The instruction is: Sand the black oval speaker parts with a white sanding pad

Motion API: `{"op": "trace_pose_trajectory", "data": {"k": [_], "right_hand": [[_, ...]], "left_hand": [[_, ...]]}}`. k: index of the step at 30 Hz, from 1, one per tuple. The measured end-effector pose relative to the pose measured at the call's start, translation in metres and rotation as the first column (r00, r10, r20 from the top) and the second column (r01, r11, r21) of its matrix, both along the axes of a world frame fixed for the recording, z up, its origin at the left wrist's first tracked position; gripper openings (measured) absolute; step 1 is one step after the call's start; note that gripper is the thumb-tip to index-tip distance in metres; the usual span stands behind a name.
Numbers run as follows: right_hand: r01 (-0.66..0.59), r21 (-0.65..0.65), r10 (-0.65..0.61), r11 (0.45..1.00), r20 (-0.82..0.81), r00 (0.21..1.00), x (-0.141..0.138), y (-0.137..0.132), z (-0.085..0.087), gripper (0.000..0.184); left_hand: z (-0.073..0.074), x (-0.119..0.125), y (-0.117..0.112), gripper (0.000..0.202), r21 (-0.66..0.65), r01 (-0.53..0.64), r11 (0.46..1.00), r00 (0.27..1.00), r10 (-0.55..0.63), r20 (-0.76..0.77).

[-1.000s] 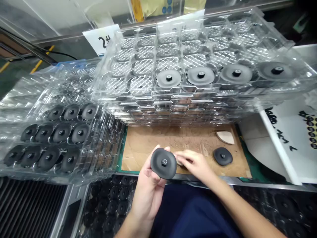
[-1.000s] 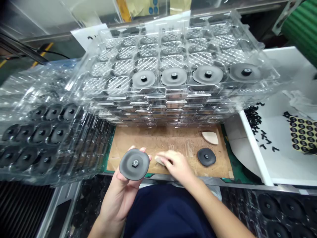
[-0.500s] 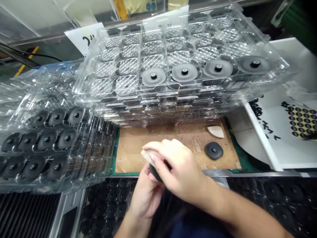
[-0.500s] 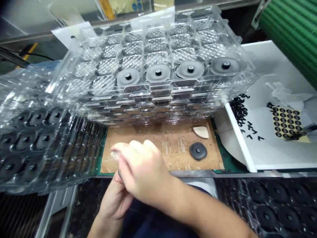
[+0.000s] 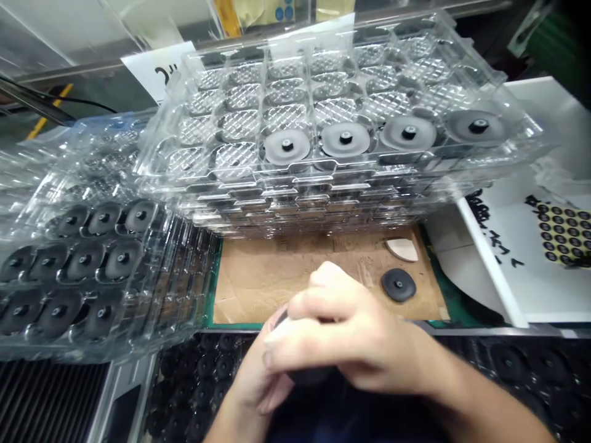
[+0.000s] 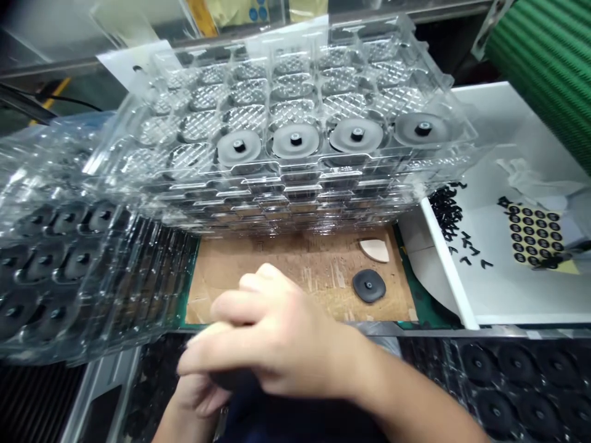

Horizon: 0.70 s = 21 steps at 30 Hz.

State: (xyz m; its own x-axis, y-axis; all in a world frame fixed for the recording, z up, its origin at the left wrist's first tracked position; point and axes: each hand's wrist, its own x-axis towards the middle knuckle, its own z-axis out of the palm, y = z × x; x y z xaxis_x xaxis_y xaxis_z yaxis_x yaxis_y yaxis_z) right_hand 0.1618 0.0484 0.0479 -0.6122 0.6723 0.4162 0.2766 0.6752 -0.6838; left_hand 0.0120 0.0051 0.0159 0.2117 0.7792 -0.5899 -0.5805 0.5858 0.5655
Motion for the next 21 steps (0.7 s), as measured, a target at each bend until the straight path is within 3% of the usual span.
{"op": "trace_pose_trajectory", "data": {"k": [1,4,8,10,13,17,19,21], "right_hand": [[-0.028,-0.043,0.028,0.999,0.0,1.0,-0.001,0.003,0.0,0.03],[0.076,-0.122,-0.063,0.99,0.105,0.992,-0.001,0.002,0.002,0.025],[-0.021,-0.104,0.022,0.994,0.0,1.0,0.0,0.004,-0.005,0.03],[0.138,-0.255,-0.146,0.957,-0.011,0.989,0.004,0.014,-0.024,0.029],[0.384,-0.465,-0.36,0.798,0.144,0.922,0.01,0.031,-0.07,0.024],[0.473,-0.45,-0.422,0.757,0.215,0.881,0.01,0.03,-0.131,0.023],[0.552,-0.415,-0.515,0.723,0.208,0.832,0.008,0.019,-0.144,0.029],[0.593,-0.399,-0.574,0.699,0.182,0.799,0.007,0.006,-0.144,0.031]], "left_hand": [[0.002,0.0,0.0,0.025,0.014,0.036,0.999,0.999,-0.036,0.015],[0.002,-0.002,0.0,0.018,0.049,0.115,0.992,0.992,-0.117,0.052],[-0.003,-0.005,-0.003,0.012,0.024,0.16,0.987,0.979,-0.162,0.125],[-0.006,-0.007,-0.004,0.026,-0.02,0.203,0.979,0.957,-0.194,0.215],[-0.009,-0.009,-0.005,0.045,-0.056,0.211,0.976,0.911,-0.175,0.374],[-0.012,-0.013,-0.01,0.053,0.02,0.184,0.983,0.84,-0.167,0.516],[-0.014,-0.014,-0.011,0.055,0.046,0.192,0.98,0.816,-0.185,0.547],[-0.015,-0.015,-0.011,0.053,0.089,0.202,0.975,0.807,-0.217,0.549]]}}
